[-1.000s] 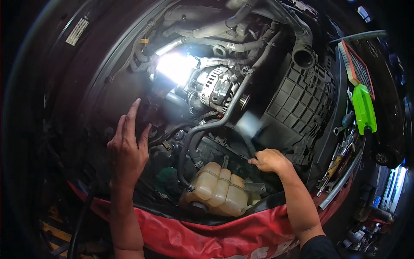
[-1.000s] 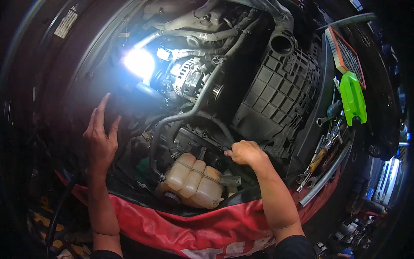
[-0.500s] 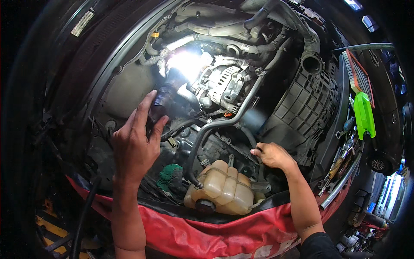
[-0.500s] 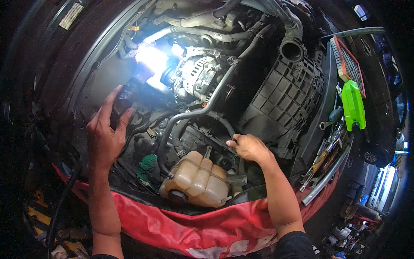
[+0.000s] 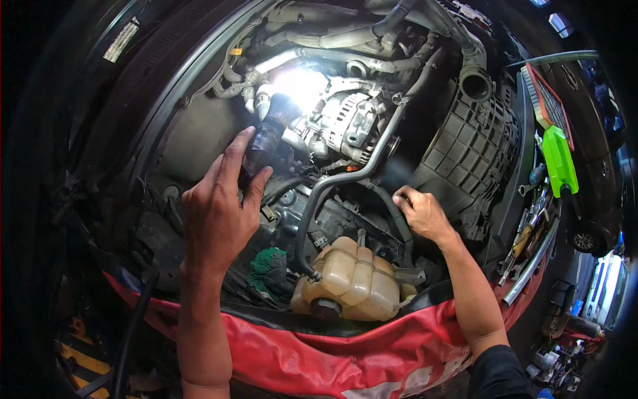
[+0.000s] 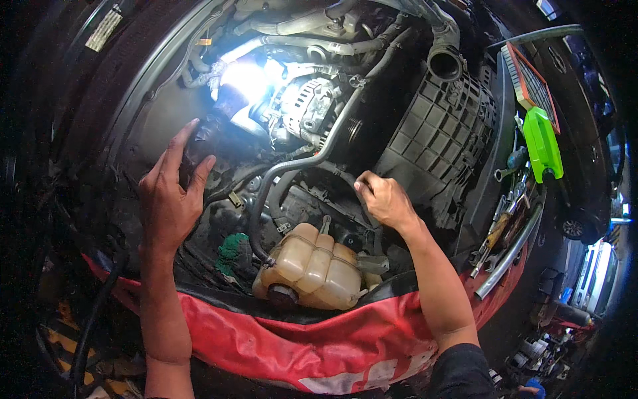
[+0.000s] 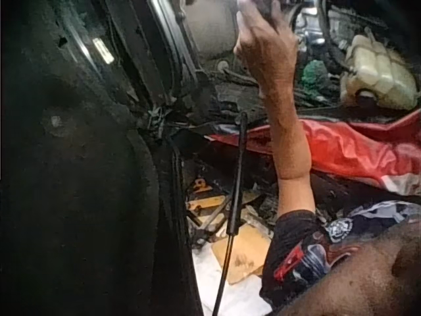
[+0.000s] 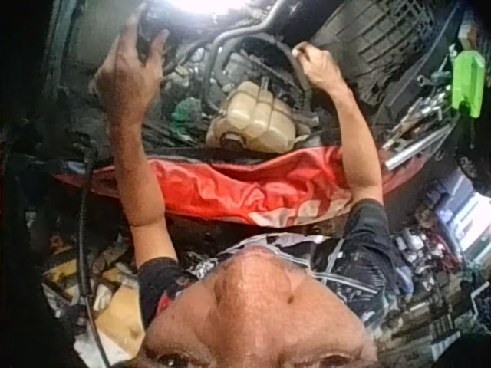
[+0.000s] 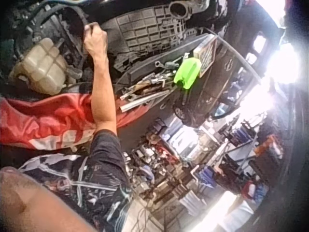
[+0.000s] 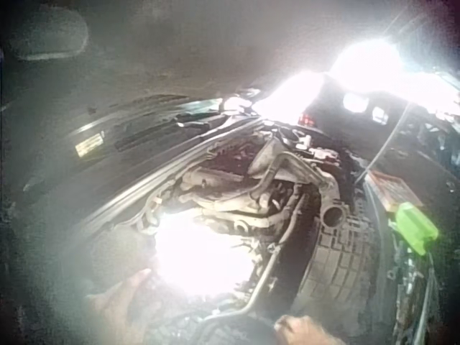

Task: The person illuminates the car engine bay with a flashlight, disconnects hoses, and unseats and lifts the coolant reservoir tank by hand.

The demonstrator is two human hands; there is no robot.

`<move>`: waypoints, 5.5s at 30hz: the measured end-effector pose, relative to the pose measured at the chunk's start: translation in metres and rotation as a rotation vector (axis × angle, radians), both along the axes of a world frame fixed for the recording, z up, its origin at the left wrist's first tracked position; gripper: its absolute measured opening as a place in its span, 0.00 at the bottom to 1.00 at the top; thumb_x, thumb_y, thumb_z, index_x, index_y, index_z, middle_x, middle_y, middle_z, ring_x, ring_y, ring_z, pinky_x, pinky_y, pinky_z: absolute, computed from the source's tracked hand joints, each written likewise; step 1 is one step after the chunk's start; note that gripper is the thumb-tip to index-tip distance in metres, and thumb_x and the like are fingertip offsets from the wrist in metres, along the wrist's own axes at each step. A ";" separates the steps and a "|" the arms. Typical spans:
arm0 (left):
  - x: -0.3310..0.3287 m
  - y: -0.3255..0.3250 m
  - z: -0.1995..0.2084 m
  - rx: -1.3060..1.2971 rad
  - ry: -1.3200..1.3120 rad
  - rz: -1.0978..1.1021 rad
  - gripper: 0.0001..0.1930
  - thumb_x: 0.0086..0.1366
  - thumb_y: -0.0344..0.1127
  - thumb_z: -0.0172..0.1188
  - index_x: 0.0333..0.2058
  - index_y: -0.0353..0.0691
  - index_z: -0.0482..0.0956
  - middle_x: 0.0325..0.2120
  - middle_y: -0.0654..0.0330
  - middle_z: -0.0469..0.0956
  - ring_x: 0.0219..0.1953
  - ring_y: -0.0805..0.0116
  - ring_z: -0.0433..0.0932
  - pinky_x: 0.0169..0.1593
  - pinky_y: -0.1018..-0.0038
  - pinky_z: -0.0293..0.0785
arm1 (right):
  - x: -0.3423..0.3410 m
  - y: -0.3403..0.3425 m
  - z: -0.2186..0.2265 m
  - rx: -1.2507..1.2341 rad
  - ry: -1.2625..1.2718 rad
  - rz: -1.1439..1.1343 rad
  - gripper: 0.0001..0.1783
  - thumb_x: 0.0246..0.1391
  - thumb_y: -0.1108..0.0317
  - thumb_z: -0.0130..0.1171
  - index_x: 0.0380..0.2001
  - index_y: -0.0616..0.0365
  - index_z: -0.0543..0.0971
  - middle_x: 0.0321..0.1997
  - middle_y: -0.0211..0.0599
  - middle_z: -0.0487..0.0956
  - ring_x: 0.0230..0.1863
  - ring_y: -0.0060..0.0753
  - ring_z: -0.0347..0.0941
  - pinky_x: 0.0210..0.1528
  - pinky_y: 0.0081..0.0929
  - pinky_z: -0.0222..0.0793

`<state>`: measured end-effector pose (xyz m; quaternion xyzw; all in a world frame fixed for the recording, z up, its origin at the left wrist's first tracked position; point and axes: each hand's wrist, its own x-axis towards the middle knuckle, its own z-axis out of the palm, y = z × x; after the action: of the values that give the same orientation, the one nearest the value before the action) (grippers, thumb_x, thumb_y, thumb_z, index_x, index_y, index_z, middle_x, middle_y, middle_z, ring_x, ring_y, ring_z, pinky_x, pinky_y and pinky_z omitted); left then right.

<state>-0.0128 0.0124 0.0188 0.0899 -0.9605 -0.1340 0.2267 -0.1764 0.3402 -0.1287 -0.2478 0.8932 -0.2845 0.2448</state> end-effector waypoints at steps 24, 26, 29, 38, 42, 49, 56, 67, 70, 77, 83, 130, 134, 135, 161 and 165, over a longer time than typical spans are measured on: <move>0.002 -0.009 -0.006 0.005 -0.055 0.012 0.26 0.73 0.41 0.67 0.66 0.45 0.74 0.44 0.50 0.86 0.42 0.45 0.88 0.43 0.53 0.84 | -0.148 -0.068 0.060 -0.114 0.538 0.154 0.14 0.71 0.61 0.58 0.54 0.55 0.78 0.54 0.46 0.83 0.58 0.55 0.80 0.63 0.44 0.76; 0.002 -0.008 -0.005 0.012 -0.086 0.021 0.26 0.73 0.41 0.67 0.67 0.46 0.74 0.44 0.50 0.86 0.41 0.45 0.88 0.43 0.54 0.84 | -0.157 -0.066 0.066 -0.100 0.473 0.191 0.16 0.73 0.59 0.58 0.55 0.57 0.77 0.53 0.46 0.83 0.56 0.54 0.80 0.61 0.40 0.75; 0.002 -0.008 -0.003 0.026 -0.104 0.017 0.26 0.73 0.41 0.67 0.67 0.46 0.73 0.44 0.51 0.86 0.41 0.45 0.88 0.43 0.54 0.84 | -0.167 -0.066 0.073 -0.073 0.503 0.326 0.18 0.74 0.57 0.58 0.57 0.57 0.77 0.54 0.47 0.82 0.58 0.55 0.80 0.62 0.39 0.74; 0.003 -0.007 0.005 0.164 -0.201 0.070 0.27 0.75 0.39 0.66 0.69 0.46 0.72 0.54 0.42 0.84 0.55 0.39 0.85 0.54 0.52 0.81 | -0.172 -0.082 0.081 -0.243 0.078 0.055 0.23 0.76 0.51 0.57 0.52 0.64 0.82 0.44 0.37 0.82 0.36 0.23 0.78 0.37 0.26 0.80; 0.002 -0.006 0.008 0.171 -0.199 0.074 0.28 0.75 0.40 0.66 0.70 0.46 0.72 0.54 0.42 0.84 0.56 0.39 0.84 0.55 0.51 0.81 | -0.177 -0.083 0.089 -0.236 -0.160 0.015 0.15 0.70 0.58 0.62 0.47 0.59 0.83 0.40 0.29 0.80 0.39 0.22 0.77 0.41 0.28 0.81; 0.004 -0.007 0.010 0.193 -0.203 0.088 0.28 0.75 0.40 0.65 0.70 0.46 0.71 0.55 0.42 0.84 0.58 0.38 0.83 0.57 0.52 0.80 | -0.189 -0.080 0.101 -0.233 -0.325 0.088 0.10 0.61 0.71 0.61 0.44 0.60 0.82 0.44 0.32 0.82 0.46 0.25 0.78 0.48 0.28 0.77; 0.003 -0.010 0.000 0.041 -0.082 0.054 0.28 0.73 0.41 0.67 0.69 0.47 0.71 0.47 0.47 0.87 0.45 0.43 0.88 0.47 0.54 0.85 | -0.196 -0.089 0.106 -0.230 -0.316 0.049 0.09 0.63 0.66 0.67 0.41 0.58 0.84 0.38 0.30 0.84 0.37 0.22 0.77 0.42 0.22 0.72; -0.001 -0.008 0.000 0.062 -0.102 0.043 0.28 0.74 0.41 0.66 0.69 0.47 0.71 0.49 0.46 0.86 0.48 0.40 0.87 0.48 0.52 0.81 | -0.198 -0.080 0.097 -0.259 -0.247 0.206 0.13 0.68 0.71 0.61 0.51 0.68 0.78 0.43 0.38 0.83 0.39 0.29 0.84 0.50 0.30 0.84; 0.001 -0.008 -0.002 0.069 -0.117 0.055 0.28 0.74 0.42 0.66 0.69 0.47 0.71 0.50 0.46 0.86 0.48 0.41 0.87 0.48 0.53 0.81 | -0.197 -0.068 0.091 -0.311 -0.129 0.298 0.16 0.68 0.75 0.60 0.56 0.64 0.78 0.59 0.37 0.78 0.60 0.32 0.78 0.59 0.31 0.79; 0.003 -0.011 -0.003 0.051 -0.107 0.044 0.29 0.74 0.42 0.67 0.70 0.47 0.71 0.51 0.46 0.86 0.49 0.42 0.87 0.49 0.54 0.82 | -0.190 -0.064 0.063 -0.337 0.461 0.315 0.25 0.66 0.67 0.68 0.65 0.48 0.77 0.66 0.44 0.78 0.71 0.47 0.72 0.74 0.40 0.70; 0.001 -0.008 -0.001 0.069 -0.122 0.046 0.29 0.73 0.40 0.67 0.70 0.47 0.71 0.52 0.46 0.85 0.50 0.41 0.86 0.50 0.54 0.82 | -0.185 -0.060 0.066 -0.177 0.500 0.215 0.25 0.64 0.66 0.70 0.64 0.38 0.81 0.76 0.46 0.68 0.78 0.48 0.64 0.77 0.43 0.66; 0.002 -0.002 0.010 0.131 0.087 -0.137 0.27 0.69 0.35 0.71 0.66 0.49 0.77 0.44 0.49 0.87 0.43 0.45 0.88 0.43 0.56 0.85 | -0.139 -0.071 0.044 -0.558 -0.331 -0.422 0.18 0.74 0.53 0.62 0.48 0.58 0.83 0.37 0.27 0.82 0.33 0.17 0.75 0.34 0.20 0.74; 0.003 -0.002 0.011 0.145 0.033 -0.099 0.28 0.69 0.36 0.71 0.66 0.50 0.77 0.42 0.50 0.86 0.42 0.45 0.88 0.42 0.56 0.84 | -0.133 -0.074 0.045 -0.632 -0.407 -0.477 0.17 0.75 0.54 0.61 0.46 0.59 0.82 0.36 0.27 0.81 0.32 0.18 0.75 0.33 0.21 0.75; 0.003 -0.002 0.011 0.144 0.027 -0.098 0.28 0.69 0.36 0.71 0.67 0.50 0.76 0.41 0.50 0.86 0.41 0.45 0.88 0.42 0.56 0.84 | -0.131 -0.075 0.043 -0.647 -0.425 -0.508 0.16 0.75 0.55 0.61 0.46 0.59 0.82 0.36 0.27 0.81 0.31 0.19 0.75 0.33 0.21 0.75; 0.007 -0.028 0.010 -0.061 0.041 0.259 0.26 0.73 0.40 0.67 0.67 0.49 0.75 0.53 0.50 0.85 0.50 0.46 0.88 0.47 0.58 0.86 | 0.024 -0.040 0.046 -0.410 -0.177 -0.267 0.18 0.75 0.62 0.58 0.60 0.60 0.79 0.31 0.28 0.78 0.31 0.17 0.73 0.36 0.20 0.72; 0.012 -0.032 0.008 -0.159 0.021 0.284 0.28 0.73 0.36 0.66 0.70 0.51 0.71 0.44 0.54 0.85 0.43 0.52 0.89 0.41 0.60 0.87 | 0.051 -0.023 0.025 -0.149 0.079 0.020 0.14 0.71 0.65 0.60 0.49 0.65 0.83 0.41 0.47 0.85 0.41 0.42 0.84 0.47 0.36 0.77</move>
<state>-0.0006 -0.0197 0.0264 0.2050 -0.9433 -0.0253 0.2600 -0.1257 0.3168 -0.1041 -0.2853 0.8760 -0.3376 0.1929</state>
